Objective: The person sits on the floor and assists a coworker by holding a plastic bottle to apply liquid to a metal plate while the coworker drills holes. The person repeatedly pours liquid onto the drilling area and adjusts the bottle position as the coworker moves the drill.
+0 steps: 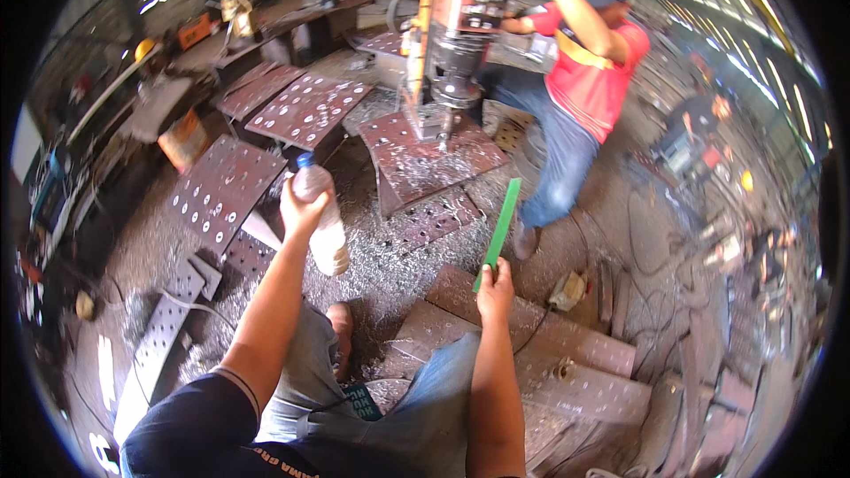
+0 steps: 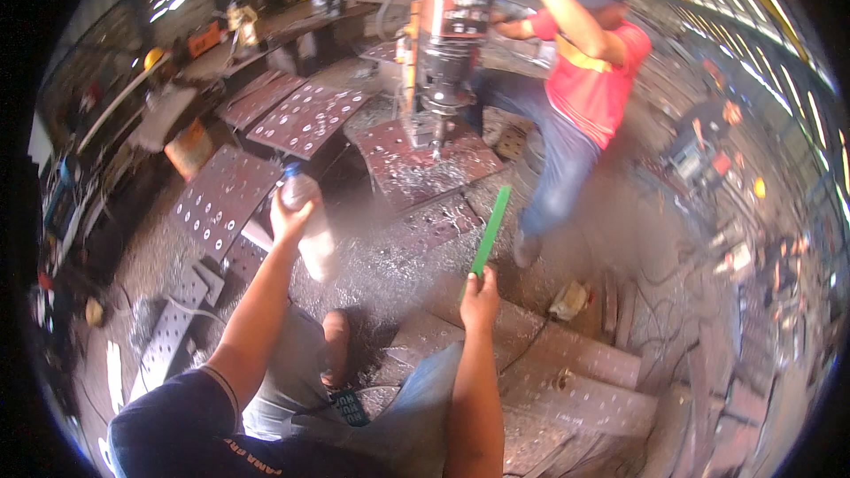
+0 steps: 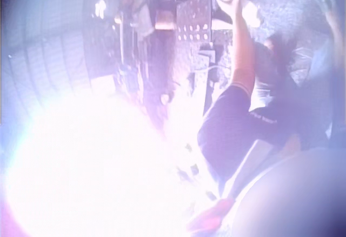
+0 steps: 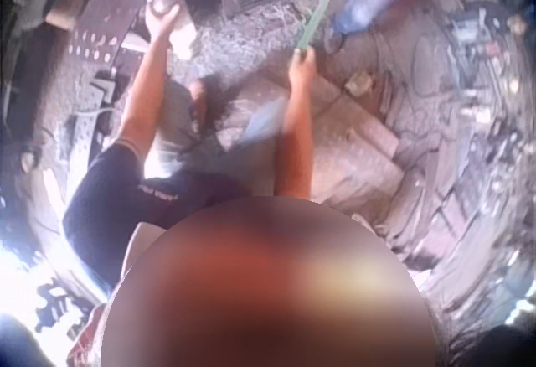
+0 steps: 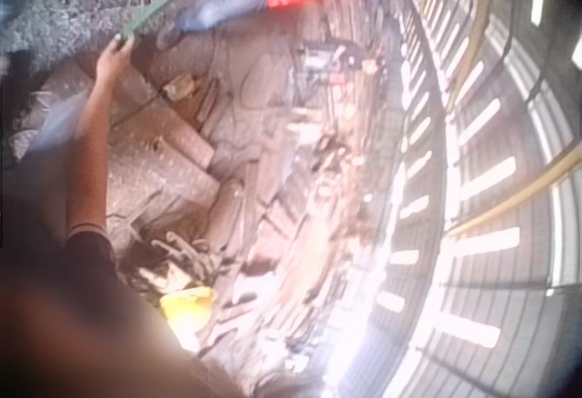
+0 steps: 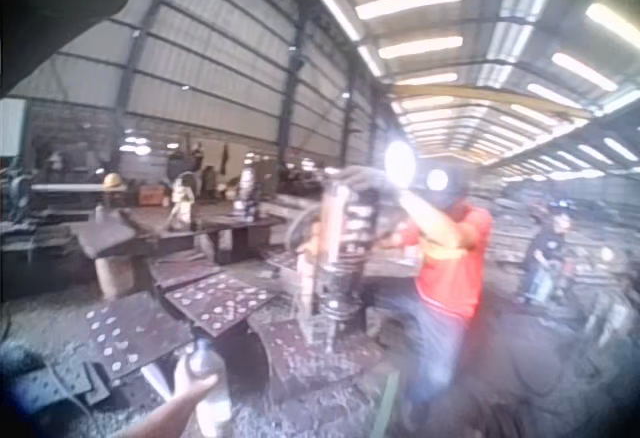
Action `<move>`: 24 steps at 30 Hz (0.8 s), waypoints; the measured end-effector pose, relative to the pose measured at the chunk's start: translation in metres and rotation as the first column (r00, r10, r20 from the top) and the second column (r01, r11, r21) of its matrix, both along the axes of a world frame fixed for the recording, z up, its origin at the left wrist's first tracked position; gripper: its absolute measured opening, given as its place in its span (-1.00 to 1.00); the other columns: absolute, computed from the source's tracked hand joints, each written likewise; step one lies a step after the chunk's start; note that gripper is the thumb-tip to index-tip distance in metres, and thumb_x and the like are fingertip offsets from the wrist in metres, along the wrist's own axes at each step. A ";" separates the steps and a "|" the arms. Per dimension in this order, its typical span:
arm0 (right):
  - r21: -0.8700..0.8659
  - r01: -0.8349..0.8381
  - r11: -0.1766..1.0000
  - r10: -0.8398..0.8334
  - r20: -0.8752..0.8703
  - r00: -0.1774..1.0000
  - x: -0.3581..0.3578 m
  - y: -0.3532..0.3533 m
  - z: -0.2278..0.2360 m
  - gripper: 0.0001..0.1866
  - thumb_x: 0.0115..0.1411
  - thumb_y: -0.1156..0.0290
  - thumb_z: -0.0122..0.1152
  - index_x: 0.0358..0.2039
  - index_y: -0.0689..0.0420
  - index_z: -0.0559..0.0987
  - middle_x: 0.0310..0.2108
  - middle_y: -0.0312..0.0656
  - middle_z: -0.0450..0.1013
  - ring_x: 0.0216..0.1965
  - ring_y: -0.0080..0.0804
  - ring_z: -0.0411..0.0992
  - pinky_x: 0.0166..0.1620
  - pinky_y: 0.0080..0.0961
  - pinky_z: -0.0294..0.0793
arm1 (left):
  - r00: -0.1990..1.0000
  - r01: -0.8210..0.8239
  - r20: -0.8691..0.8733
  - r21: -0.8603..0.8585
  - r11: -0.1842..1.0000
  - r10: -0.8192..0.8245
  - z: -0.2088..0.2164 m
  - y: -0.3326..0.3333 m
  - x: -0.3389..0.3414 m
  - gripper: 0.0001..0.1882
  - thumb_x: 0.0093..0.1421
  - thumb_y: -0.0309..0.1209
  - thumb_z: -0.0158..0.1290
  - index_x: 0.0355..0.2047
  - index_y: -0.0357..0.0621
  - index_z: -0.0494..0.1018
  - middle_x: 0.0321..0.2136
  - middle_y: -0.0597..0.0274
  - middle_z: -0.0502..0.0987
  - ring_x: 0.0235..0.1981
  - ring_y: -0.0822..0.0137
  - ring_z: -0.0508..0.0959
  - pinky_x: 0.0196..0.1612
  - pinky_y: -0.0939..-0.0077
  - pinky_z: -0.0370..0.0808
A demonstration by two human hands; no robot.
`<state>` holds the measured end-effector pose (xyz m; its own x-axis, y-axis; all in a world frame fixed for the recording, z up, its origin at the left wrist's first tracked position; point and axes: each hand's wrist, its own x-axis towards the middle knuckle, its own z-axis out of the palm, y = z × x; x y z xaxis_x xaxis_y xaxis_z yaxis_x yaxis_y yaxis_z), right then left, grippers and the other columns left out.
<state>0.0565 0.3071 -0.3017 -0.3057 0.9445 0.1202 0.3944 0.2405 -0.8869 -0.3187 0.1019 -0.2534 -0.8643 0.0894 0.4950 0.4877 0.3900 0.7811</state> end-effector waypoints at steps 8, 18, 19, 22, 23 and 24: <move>0.251 -0.160 0.955 0.099 0.240 0.966 -0.063 0.114 -0.019 -0.72 0.35 0.27 0.12 0.01 0.09 0.51 -0.22 0.09 0.59 -0.16 0.13 0.56 -0.09 -0.08 0.49 | 0.994 0.074 0.080 0.052 0.996 -0.078 0.001 0.024 -0.011 -0.12 -0.24 -0.12 0.43 0.07 -0.32 0.39 -0.06 -0.17 0.53 -0.01 -0.08 0.57 0.10 0.14 0.50; 0.413 -0.326 0.850 -0.044 0.673 0.738 -0.146 0.211 -0.040 -0.63 0.32 0.34 0.10 0.12 0.12 0.50 -0.25 0.18 0.59 -0.20 0.21 0.55 -0.16 0.03 0.50 | 0.992 0.127 0.011 0.008 0.992 -0.127 0.009 0.033 -0.028 -0.10 -0.32 -0.11 0.42 0.05 -0.22 0.38 -0.08 -0.11 0.47 0.01 -0.10 0.50 0.11 0.09 0.47; 0.410 -0.367 0.835 -0.003 0.671 0.742 -0.149 0.200 -0.043 -0.64 0.32 0.34 0.10 0.11 0.12 0.51 -0.26 0.18 0.58 -0.21 0.22 0.55 -0.17 0.04 0.50 | 0.992 0.125 0.027 0.021 0.992 -0.126 0.008 0.031 -0.028 -0.12 -0.32 -0.11 0.41 0.05 -0.21 0.38 -0.08 -0.12 0.47 0.00 -0.11 0.51 0.10 0.09 0.48; 0.318 -0.485 0.815 0.110 0.737 0.667 -0.148 0.145 -0.034 -0.65 0.32 0.36 0.09 0.10 0.09 0.52 -0.32 0.18 0.57 -0.27 0.24 0.54 -0.23 0.07 0.49 | 0.995 0.091 0.045 0.022 0.996 -0.092 0.004 0.021 -0.034 -0.13 -0.31 -0.10 0.40 0.04 -0.22 0.39 -0.08 -0.12 0.47 -0.01 -0.11 0.51 0.09 0.10 0.48; 0.362 -0.479 0.800 0.137 0.666 0.733 -0.134 0.136 -0.040 -0.66 0.32 0.37 0.10 0.10 0.06 0.52 -0.35 0.17 0.57 -0.30 0.24 0.54 -0.25 0.07 0.49 | 0.993 0.108 0.037 0.046 0.993 -0.110 0.006 0.029 -0.034 -0.13 -0.31 -0.10 0.40 0.04 -0.22 0.39 -0.08 -0.12 0.47 -0.01 -0.11 0.51 0.09 0.10 0.48; 0.367 -0.508 0.780 0.164 0.662 0.731 -0.126 0.124 -0.043 -0.66 0.32 0.36 0.10 0.11 0.05 0.52 -0.34 0.14 0.57 -0.30 0.21 0.54 -0.24 0.05 0.50 | 0.992 0.117 0.033 0.061 0.991 -0.119 0.006 0.032 -0.034 -0.12 -0.31 -0.10 0.40 0.04 -0.22 0.39 -0.09 -0.12 0.47 -0.01 -0.11 0.51 0.09 0.10 0.48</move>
<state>-0.0694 0.4309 -0.3448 -0.7577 0.6135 0.2226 0.5706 0.7883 -0.2302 -0.3523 0.1336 -0.2478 -0.8669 0.1632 0.4709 0.4984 0.2844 0.8190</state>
